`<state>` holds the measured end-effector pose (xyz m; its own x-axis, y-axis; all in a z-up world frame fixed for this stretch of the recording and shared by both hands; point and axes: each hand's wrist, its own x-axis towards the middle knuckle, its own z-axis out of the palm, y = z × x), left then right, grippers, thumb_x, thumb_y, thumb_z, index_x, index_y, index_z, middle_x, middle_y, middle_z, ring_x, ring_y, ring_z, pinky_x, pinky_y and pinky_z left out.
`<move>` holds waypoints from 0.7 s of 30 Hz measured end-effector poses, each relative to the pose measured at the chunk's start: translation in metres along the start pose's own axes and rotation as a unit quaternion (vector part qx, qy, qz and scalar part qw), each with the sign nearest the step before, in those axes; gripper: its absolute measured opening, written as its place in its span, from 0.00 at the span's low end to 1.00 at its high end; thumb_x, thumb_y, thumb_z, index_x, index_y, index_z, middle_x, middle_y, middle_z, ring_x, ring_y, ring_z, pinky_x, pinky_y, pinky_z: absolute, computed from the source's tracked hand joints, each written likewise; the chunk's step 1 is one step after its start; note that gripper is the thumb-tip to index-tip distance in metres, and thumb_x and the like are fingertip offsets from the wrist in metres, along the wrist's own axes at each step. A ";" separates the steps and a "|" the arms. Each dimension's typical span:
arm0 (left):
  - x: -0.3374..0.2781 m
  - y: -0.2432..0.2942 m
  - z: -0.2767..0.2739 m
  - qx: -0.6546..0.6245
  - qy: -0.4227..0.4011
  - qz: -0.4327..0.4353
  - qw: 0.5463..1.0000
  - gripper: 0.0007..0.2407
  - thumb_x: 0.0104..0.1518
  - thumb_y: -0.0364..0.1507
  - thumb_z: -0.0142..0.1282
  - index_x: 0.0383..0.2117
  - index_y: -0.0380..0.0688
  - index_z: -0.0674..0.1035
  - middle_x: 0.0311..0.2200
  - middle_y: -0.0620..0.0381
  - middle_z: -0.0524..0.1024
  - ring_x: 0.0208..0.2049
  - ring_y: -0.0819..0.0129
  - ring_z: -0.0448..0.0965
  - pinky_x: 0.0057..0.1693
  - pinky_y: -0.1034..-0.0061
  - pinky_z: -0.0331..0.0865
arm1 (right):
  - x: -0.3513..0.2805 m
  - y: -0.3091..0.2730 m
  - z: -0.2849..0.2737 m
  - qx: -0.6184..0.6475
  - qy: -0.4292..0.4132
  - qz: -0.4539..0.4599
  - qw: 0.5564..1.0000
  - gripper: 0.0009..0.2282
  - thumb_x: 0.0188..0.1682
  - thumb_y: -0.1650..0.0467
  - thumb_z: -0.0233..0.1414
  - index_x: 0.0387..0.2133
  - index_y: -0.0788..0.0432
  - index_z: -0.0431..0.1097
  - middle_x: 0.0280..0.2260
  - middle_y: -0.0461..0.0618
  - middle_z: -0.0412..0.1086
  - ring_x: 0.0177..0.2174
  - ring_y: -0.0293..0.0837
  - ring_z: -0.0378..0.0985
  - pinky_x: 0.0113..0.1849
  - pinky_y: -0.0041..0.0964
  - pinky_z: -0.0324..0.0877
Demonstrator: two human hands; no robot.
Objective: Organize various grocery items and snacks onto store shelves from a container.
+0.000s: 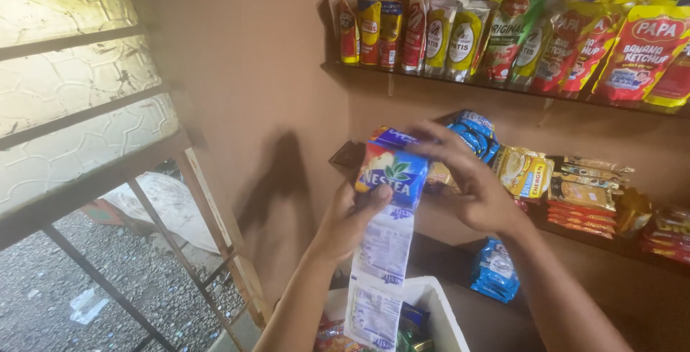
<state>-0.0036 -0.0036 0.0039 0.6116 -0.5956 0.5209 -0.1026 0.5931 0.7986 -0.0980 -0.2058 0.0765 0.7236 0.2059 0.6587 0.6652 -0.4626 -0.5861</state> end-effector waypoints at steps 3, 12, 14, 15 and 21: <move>-0.001 0.000 -0.006 0.007 -0.003 0.042 0.999 0.21 0.63 0.33 0.62 0.58 0.36 0.71 0.46 0.58 0.77 0.47 0.75 0.76 0.55 0.75 0.72 | -0.002 -0.013 0.005 0.209 0.044 0.061 0.975 0.36 0.47 0.75 0.58 0.69 0.50 0.49 0.66 0.46 0.58 0.65 0.46 0.60 0.60 0.49 0.60; 0.001 0.013 -0.003 0.088 -0.009 0.015 0.996 0.24 0.57 0.30 0.64 0.58 0.37 0.68 0.48 0.55 0.77 0.49 0.71 0.78 0.56 0.74 0.73 | -0.001 -0.003 0.029 0.084 0.077 0.127 0.985 0.35 0.39 0.78 0.65 0.62 0.62 0.57 0.49 0.51 0.71 0.48 0.39 0.75 0.51 0.36 0.74; -0.003 0.010 -0.007 0.131 -0.010 0.029 0.991 0.25 0.58 0.31 0.63 0.59 0.38 0.66 0.51 0.57 0.75 0.52 0.73 0.75 0.58 0.75 0.70 | -0.004 0.000 0.031 0.068 0.102 0.117 0.986 0.35 0.38 0.78 0.65 0.61 0.62 0.57 0.50 0.50 0.71 0.49 0.39 0.74 0.52 0.36 0.73; -0.004 0.009 -0.010 0.174 -0.010 0.043 0.984 0.25 0.58 0.32 0.62 0.59 0.39 0.64 0.53 0.59 0.73 0.55 0.76 0.72 0.60 0.77 0.67 | -0.005 0.001 0.032 0.052 0.128 0.105 0.985 0.35 0.38 0.77 0.66 0.60 0.62 0.57 0.50 0.49 0.70 0.50 0.38 0.74 0.52 0.36 0.73; -0.021 -0.004 -0.037 -0.083 -0.103 -0.137 0.982 0.21 0.65 0.37 0.57 0.57 0.32 0.72 0.48 0.53 0.79 0.50 0.71 0.79 0.57 0.73 0.74 | -0.013 0.035 0.021 -0.207 0.090 -0.161 0.961 0.26 0.38 0.81 0.64 0.51 0.56 0.68 0.59 0.54 0.68 0.61 0.51 0.71 0.60 0.45 0.69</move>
<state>0.0133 0.0265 -0.0213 0.4250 -0.8319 0.3569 0.1825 0.4650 0.8663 -0.0797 -0.2065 0.0374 0.4242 0.2601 0.8674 0.6919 -0.7111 -0.1251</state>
